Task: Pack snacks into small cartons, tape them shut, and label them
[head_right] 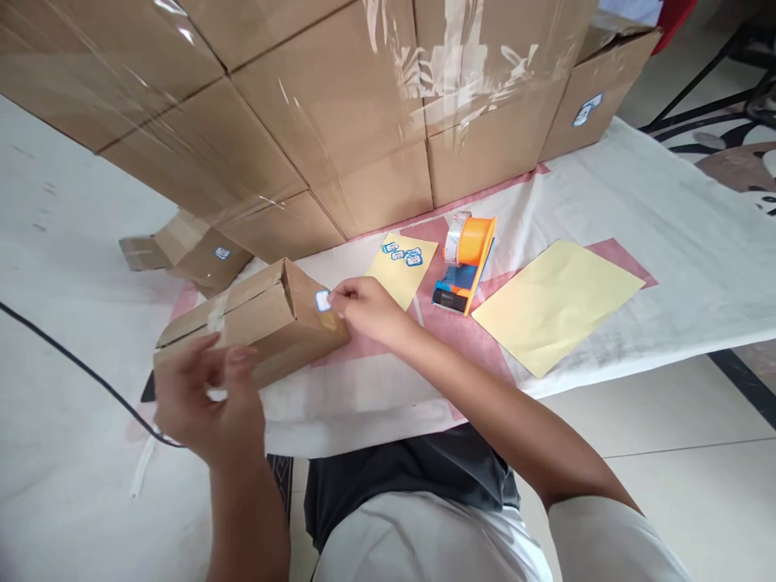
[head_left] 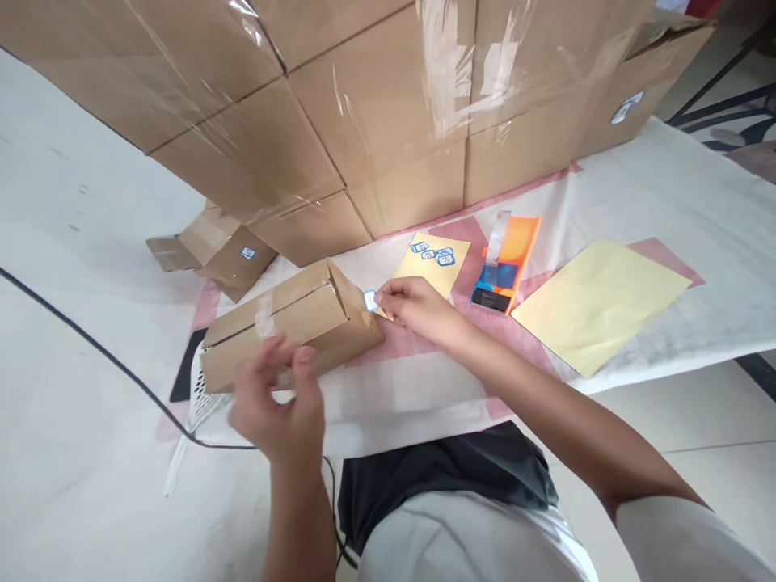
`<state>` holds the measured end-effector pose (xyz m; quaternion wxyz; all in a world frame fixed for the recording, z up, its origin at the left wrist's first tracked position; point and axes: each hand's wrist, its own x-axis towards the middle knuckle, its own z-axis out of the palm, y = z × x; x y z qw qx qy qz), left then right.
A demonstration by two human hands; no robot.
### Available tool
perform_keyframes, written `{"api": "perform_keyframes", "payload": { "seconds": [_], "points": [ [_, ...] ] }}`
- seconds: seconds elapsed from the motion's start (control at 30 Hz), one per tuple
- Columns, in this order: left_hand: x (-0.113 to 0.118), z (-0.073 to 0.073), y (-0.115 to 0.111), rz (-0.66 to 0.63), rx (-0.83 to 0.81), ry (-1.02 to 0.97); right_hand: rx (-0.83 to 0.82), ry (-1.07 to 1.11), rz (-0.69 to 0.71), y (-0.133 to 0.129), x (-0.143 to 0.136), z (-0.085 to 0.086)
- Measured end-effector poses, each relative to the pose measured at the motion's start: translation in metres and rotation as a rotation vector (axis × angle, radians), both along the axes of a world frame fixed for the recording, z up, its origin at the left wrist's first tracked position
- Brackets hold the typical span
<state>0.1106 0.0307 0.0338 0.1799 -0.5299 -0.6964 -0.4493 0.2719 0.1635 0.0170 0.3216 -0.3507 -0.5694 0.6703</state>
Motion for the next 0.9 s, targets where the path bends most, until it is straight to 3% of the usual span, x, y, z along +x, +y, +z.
{"api": "perform_keyframes", "payload": {
  "seconds": [0.1,0.23,0.33,0.47,0.6,0.8,0.9],
  "points": [
    [-0.031,0.002,0.004,0.036,-0.032,0.162,-0.182,-0.114,0.053,0.02,-0.024,-0.01],
    [-0.051,-0.009,0.009,0.05,-0.176,0.206,-0.116,-0.214,0.037,0.028,-0.041,-0.021],
    [-0.051,-0.018,0.009,0.074,-0.167,0.244,0.084,-0.273,-0.081,0.02,-0.041,-0.031],
    [-0.051,-0.021,0.008,0.079,-0.15,0.27,0.479,-0.185,-0.13,-0.017,-0.031,-0.05],
    [-0.057,-0.022,0.002,0.045,-0.125,0.314,0.596,-0.238,-0.13,-0.051,-0.024,-0.064],
    [-0.071,-0.033,-0.006,0.002,-0.062,0.356,0.575,-0.302,0.16,-0.034,-0.018,-0.056],
    [-0.076,-0.039,-0.012,-0.033,-0.005,0.359,0.651,-0.26,0.244,-0.026,-0.019,-0.053]
  ]
}}
